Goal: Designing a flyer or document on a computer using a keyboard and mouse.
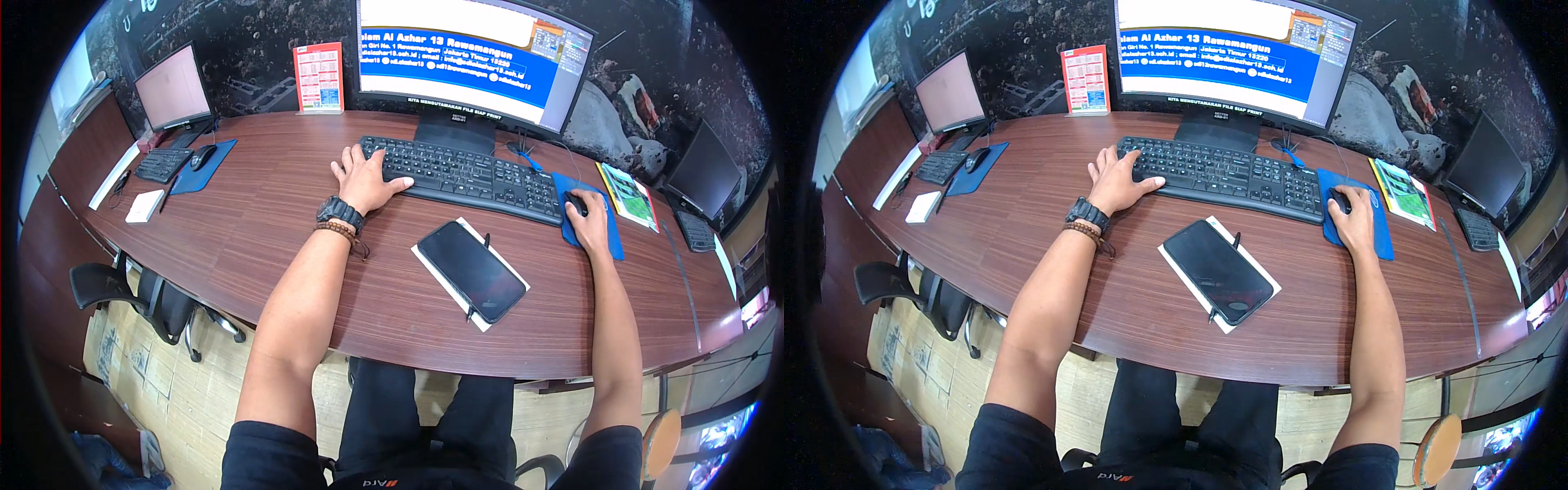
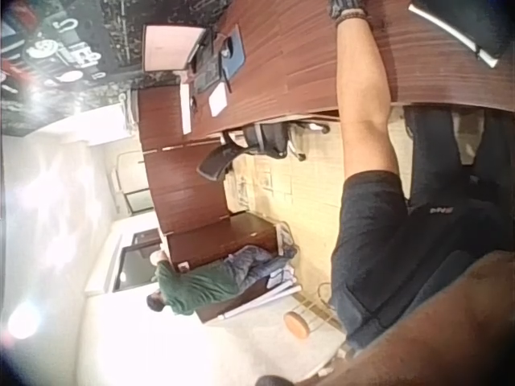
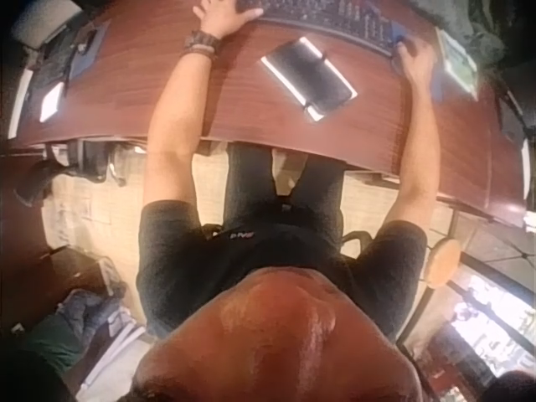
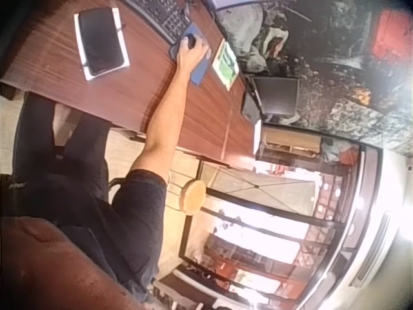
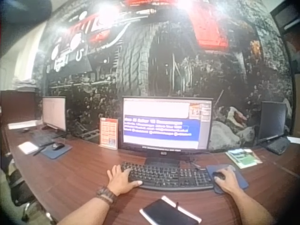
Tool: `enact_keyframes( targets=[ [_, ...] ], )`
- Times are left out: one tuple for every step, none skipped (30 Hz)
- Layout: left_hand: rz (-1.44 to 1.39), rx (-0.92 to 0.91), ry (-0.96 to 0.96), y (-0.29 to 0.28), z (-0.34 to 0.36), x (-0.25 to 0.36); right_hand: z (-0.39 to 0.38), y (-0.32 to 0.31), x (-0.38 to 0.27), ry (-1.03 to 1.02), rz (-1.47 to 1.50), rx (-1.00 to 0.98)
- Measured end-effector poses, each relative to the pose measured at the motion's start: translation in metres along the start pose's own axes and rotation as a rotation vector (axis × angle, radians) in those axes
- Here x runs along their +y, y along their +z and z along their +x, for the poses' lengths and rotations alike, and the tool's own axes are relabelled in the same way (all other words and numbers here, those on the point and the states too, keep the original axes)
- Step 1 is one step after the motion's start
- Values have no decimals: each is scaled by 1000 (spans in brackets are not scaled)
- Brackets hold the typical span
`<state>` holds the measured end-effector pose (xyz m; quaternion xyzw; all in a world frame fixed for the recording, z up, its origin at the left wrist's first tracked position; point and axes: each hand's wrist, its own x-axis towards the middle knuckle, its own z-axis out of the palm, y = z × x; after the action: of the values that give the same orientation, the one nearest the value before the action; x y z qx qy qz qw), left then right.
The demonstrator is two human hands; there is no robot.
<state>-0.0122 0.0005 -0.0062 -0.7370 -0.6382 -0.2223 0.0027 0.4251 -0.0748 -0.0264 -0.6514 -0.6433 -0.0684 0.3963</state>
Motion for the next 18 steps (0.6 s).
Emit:
enact_keyframes(
  targets=[
    [-33,66,57,-1,0,-1,0,-1,0,3,1,0],
    [-33,66,56,-1,0,-1,0,-1,0,6,2,0],
    [-69,33,41,-1,0,0,-1,-1,0,6,3,0],
    [-105,0,25,-3,0,0,-1,-1,-1,15,1,-2],
    [-104,1,25,-5,0,1,-1,-1,-2,24,-1,-4],
    [-102,-19,15,-6,0,1,-1,0,-1,24,0,-4],
    [-102,-41,7,-7,0,2,-1,0,0,13,-9,0],
    [-103,-40,8,-7,1,2,-1,0,1,2,-17,4],
    [-93,-43,10,-7,1,3,0,0,2,3,-19,6],
    [-81,-47,11,-7,1,3,0,0,2,5,-10,3],
    [-81,-47,12,-6,1,4,0,-1,2,6,-3,1],
    [-60,-42,10,-5,2,6,-1,-1,2,7,-3,2],
    [-39,-36,8,-2,3,7,-1,-1,1,16,-3,3],
    [-39,-35,9,2,3,8,-1,-1,0,25,-3,3],
    [-28,16,64,8,2,10,-1,-1,0,25,-4,4],
    [-16,68,119,12,3,10,-1,0,-1,18,-3,2],
    [-34,51,132,15,6,10,-1,0,-1,10,-3,-1],
    [-33,53,131,17,9,9,0,1,-2,8,-2,0]
  ],
)
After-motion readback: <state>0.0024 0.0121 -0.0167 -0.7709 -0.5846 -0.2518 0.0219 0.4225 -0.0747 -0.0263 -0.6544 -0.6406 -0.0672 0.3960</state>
